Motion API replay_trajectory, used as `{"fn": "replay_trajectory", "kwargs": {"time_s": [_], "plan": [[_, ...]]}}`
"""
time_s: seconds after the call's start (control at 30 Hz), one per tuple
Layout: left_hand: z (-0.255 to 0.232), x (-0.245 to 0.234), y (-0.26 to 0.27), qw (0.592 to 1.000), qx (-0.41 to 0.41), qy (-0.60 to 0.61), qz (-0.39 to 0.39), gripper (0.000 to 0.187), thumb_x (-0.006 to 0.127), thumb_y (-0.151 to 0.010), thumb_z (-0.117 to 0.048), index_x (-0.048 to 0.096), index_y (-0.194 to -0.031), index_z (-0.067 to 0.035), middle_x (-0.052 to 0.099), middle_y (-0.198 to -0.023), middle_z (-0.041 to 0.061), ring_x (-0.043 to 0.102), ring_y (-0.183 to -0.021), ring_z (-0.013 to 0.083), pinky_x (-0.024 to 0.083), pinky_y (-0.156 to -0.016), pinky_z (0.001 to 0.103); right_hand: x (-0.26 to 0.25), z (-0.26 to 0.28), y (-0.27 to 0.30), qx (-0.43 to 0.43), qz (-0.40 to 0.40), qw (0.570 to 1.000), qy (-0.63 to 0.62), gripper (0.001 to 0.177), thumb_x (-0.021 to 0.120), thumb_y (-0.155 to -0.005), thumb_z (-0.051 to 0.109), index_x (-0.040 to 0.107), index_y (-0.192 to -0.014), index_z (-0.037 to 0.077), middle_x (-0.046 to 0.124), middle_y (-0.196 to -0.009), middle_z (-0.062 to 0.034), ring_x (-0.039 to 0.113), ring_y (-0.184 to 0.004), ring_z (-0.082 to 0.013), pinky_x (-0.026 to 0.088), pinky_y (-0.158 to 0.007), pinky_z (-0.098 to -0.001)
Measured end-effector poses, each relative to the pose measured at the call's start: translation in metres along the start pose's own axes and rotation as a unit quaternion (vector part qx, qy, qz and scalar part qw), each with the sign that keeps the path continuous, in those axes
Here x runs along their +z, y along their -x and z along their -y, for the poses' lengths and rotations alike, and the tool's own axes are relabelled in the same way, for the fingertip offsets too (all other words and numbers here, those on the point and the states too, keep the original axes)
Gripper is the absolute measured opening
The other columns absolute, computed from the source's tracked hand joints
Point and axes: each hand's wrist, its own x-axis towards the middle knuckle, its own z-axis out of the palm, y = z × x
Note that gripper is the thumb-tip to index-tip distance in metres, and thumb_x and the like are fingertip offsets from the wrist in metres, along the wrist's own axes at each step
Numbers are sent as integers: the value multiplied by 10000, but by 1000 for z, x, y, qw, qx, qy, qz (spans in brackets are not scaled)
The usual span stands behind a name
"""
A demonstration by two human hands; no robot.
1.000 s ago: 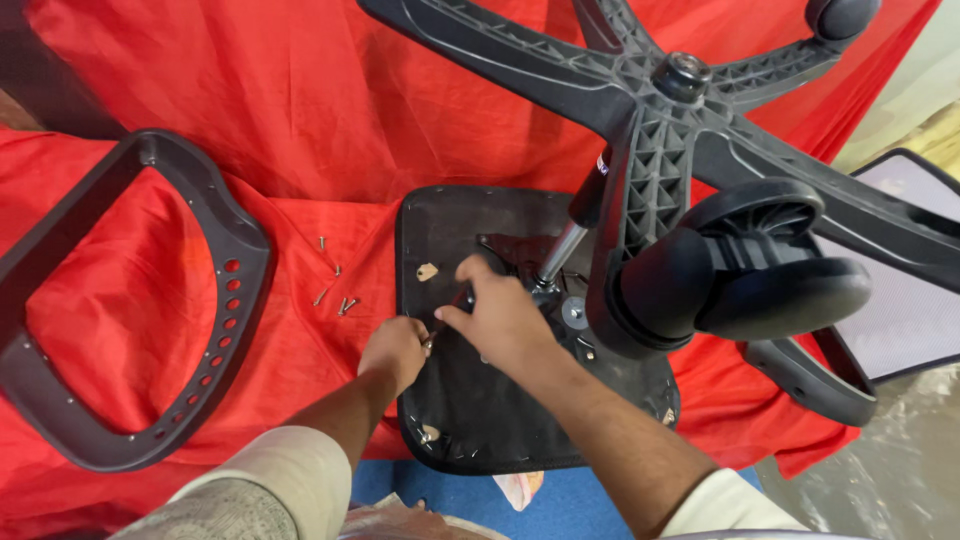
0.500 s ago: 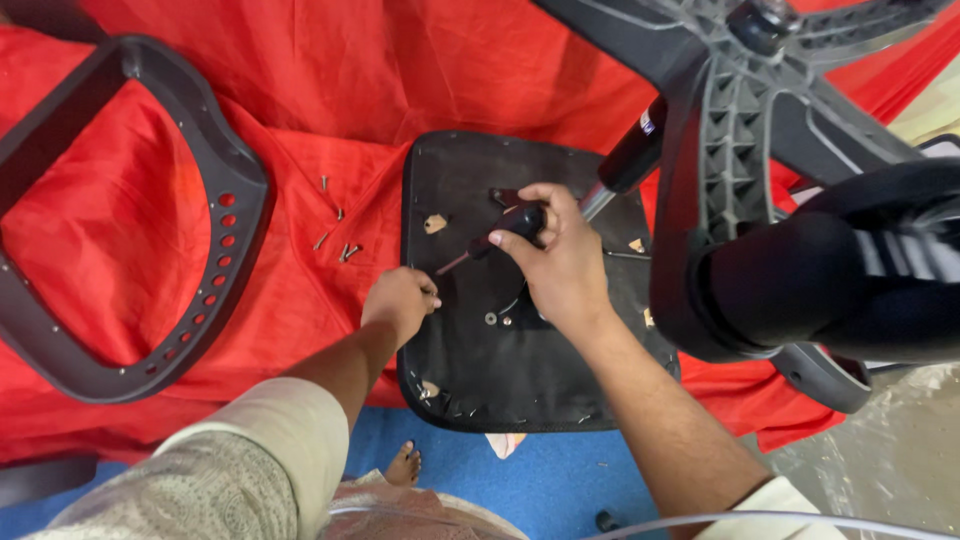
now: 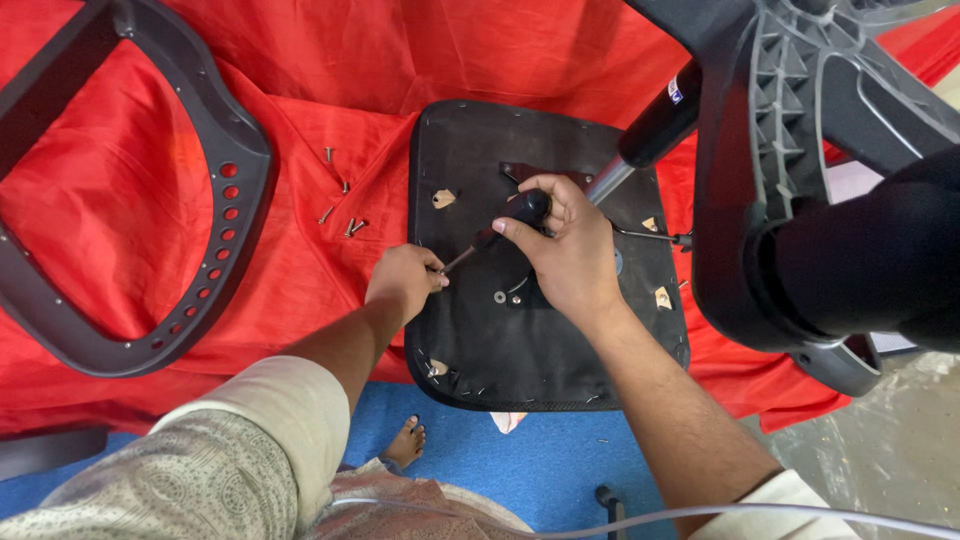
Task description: The person uses a screwdriver to tighten screws into the underside of an office chair seat. The chair base and armrests are visible nearby on a red protective sheet.
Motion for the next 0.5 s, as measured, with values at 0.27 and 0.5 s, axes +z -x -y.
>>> {"fn": "replay_trajectory", "kwargs": {"time_s": [0.27, 0.5], "plan": [[3, 2, 2, 999, 33, -34, -16, 234, 827, -774, -168, 797, -989, -82, 764, -958, 145, 730, -923, 294, 555, -846, 379, 8, -3, -1, 6, 14, 1000, -10, 340, 791, -871, -14, 603, -1154, 5, 659, -951, 9, 652, -881, -45, 574, -807, -223], [0, 1, 6, 999, 33, -38, -19, 209, 808, -785, -159, 805, -982, -87, 765, -968, 141, 730, -946, 291, 554, -871, 379, 12, 0, -1, -2, 28, 999, 18, 344, 812, -861, -6, 614, -1141, 9, 648, -924, 7, 631, -851, -44, 554, -763, -225]]}}
